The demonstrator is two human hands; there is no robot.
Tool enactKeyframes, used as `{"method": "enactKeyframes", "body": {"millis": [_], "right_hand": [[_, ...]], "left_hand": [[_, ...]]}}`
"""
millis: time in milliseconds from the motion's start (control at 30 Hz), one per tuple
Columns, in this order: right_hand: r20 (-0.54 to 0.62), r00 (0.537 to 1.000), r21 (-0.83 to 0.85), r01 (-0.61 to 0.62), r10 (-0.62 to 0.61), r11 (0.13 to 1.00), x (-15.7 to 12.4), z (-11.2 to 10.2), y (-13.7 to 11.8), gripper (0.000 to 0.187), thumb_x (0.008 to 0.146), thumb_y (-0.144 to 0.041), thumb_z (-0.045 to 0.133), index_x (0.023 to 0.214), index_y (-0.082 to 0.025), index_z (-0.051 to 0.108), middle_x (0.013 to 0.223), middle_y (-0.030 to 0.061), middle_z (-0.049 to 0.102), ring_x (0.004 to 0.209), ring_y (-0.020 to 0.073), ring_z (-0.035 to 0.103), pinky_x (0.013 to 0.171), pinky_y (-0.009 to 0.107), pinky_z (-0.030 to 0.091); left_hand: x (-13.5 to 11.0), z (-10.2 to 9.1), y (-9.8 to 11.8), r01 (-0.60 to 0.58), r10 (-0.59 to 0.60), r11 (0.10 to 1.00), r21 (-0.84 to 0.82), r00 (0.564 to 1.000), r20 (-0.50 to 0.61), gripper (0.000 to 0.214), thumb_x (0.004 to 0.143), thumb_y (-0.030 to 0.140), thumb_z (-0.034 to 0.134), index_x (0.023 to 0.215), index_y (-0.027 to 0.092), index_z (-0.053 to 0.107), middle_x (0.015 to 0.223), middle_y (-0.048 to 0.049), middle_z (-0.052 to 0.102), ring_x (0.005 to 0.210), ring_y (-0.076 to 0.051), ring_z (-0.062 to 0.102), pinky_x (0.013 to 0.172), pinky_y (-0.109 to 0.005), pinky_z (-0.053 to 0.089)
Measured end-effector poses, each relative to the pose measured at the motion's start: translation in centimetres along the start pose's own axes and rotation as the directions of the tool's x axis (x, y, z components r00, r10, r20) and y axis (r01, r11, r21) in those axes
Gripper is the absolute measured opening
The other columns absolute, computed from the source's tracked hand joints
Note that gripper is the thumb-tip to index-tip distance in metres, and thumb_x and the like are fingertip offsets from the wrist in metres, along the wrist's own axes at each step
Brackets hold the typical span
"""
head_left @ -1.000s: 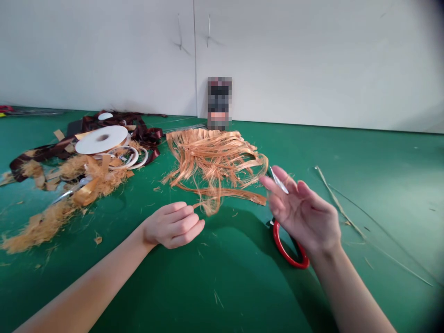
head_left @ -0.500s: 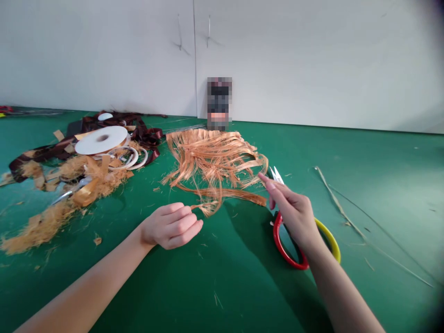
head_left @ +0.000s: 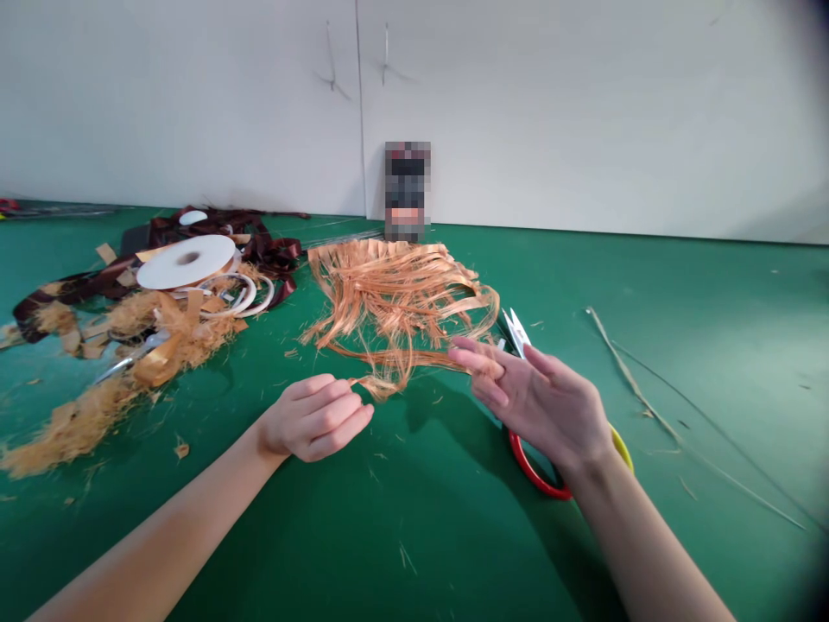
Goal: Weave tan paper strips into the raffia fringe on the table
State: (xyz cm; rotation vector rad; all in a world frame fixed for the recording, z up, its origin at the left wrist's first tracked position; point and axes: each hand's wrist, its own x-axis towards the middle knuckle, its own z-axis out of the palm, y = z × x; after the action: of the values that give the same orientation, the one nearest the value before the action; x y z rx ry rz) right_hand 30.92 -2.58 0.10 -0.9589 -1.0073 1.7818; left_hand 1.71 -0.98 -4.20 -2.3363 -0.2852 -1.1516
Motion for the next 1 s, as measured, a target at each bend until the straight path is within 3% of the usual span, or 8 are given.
{"method": "enactKeyframes", "body": {"millis": [167, 233, 300, 367, 567, 733, 900, 1000], "right_hand": [[-0.155, 0.955, -0.389, 0.178, -0.255, 0.904, 0.3, 0.2, 0.7, 0.067, 0.07, -0.029, 0.071, 0.134, -0.035, 0.05, 0.142, 0.0037, 0.052, 0.062, 0.0132, 0.046, 0.061, 0.032, 0.046], [-0.211, 0.913, -0.679, 0.12, -0.35, 0.724, 0.3, 0.3, 1.1, 0.063, 0.067, -0.029, 0.077, 0.127, -0.031, 0.057, 0.107, 0.0039, 0.069, 0.055, 0.0125, 0.038, 0.055, 0.031, 0.039], [-0.255, 0.877, -0.84, 0.008, -0.408, 0.542, 0.2, 0.6, 1.3, 0.032, 0.073, -0.039, 0.074, 0.102, -0.024, 0.071, 0.061, -0.0018, 0.059, 0.05, 0.0125, 0.031, 0.051, 0.03, 0.031], [-0.289, 0.867, -0.852, -0.039, -0.407, 0.522, 0.0, 1.1, 1.3, 0.026, 0.08, -0.047, 0.066, 0.074, -0.022, 0.073, 0.048, -0.0028, 0.048, 0.048, 0.0125, 0.032, 0.05, 0.03, 0.028], [-0.318, 0.928, -0.288, 0.101, -0.195, 0.952, -0.3, 1.7, 0.4, 0.044, 0.087, -0.057, 0.051, 0.069, -0.024, 0.075, 0.066, 0.0044, 0.073, 0.048, 0.0126, 0.047, 0.046, 0.026, 0.039], [-0.211, 0.963, 0.042, 0.178, -0.165, 0.983, 0.0, 1.2, 0.0, 0.05, 0.096, -0.051, 0.031, 0.083, -0.035, 0.076, 0.117, -0.0032, 0.071, 0.088, 0.0163, 0.07, 0.08, 0.032, 0.057], [-0.101, 0.927, -0.281, 0.321, -0.36, 0.904, 0.0, 1.0, 0.7, 0.043, 0.087, -0.031, 0.045, 0.128, -0.033, 0.059, 0.15, -0.0055, 0.041, 0.14, 0.0227, 0.035, 0.113, 0.045, 0.034], [-0.045, 0.887, -0.718, 0.292, -0.46, 0.632, 0.1, 1.1, 1.7, 0.055, 0.079, -0.019, 0.06, 0.133, -0.028, 0.054, 0.155, -0.0009, 0.03, 0.144, 0.0249, 0.024, 0.117, 0.047, 0.025]], "left_hand": [[0.1, -0.1, 0.0, -0.019, 0.02, 1.0, 0.019, 0.999, -0.046, 0.026, 0.067, -0.003, 0.068, 0.073, 0.02, 0.057, 0.08, 0.003, 0.064, 0.073, -0.01, 0.063, 0.066, -0.024, 0.051], [0.3, -0.2, 0.1, -0.013, 0.017, 0.998, 0.054, 0.997, -0.076, 0.031, 0.064, -0.006, 0.068, 0.071, 0.021, 0.055, 0.079, 0.0041, 0.063, 0.071, -0.01, 0.062, 0.064, -0.023, 0.05], [0.4, -0.2, 0.1, 0.004, 0.005, 0.997, 0.083, 0.995, -0.102, 0.036, 0.059, -0.01, 0.068, 0.071, 0.021, 0.054, 0.079, 0.0043, 0.062, 0.069, -0.01, 0.061, 0.063, -0.024, 0.048], [0.4, -0.2, 0.1, 0.016, -0.005, 0.996, 0.093, 0.994, -0.11, 0.038, 0.058, -0.012, 0.067, 0.072, 0.021, 0.054, 0.079, 0.0043, 0.062, 0.069, -0.01, 0.06, 0.063, -0.025, 0.046], [0.5, -0.2, 0.0, 0.006, -0.002, 0.998, 0.063, 0.998, -0.056, 0.033, 0.064, -0.007, 0.066, 0.074, 0.022, 0.057, 0.073, 0.006, 0.063, 0.068, -0.01, 0.061, 0.064, -0.024, 0.046], [0.3, 0.0, 0.0, 0.014, -0.013, 0.999, 0.03, 1.0, -0.026, 0.029, 0.066, -0.006, 0.066, 0.075, 0.021, 0.057, 0.073, 0.005, 0.064, 0.069, -0.01, 0.062, 0.064, -0.024, 0.046], [0.3, 0.1, 0.1, 0.018, -0.017, 1.0, 0.022, 0.999, -0.036, 0.028, 0.068, -0.006, 0.065, 0.075, 0.02, 0.056, 0.075, 0.0043, 0.063, 0.071, -0.01, 0.062, 0.064, -0.024, 0.047], [0.1, 0.0, 0.1, 0.027, -0.026, 0.999, 0.028, 0.999, -0.038, 0.028, 0.068, -0.005, 0.065, 0.075, 0.02, 0.056, 0.076, 0.0043, 0.063, 0.071, -0.01, 0.063, 0.064, -0.023, 0.047]]}}
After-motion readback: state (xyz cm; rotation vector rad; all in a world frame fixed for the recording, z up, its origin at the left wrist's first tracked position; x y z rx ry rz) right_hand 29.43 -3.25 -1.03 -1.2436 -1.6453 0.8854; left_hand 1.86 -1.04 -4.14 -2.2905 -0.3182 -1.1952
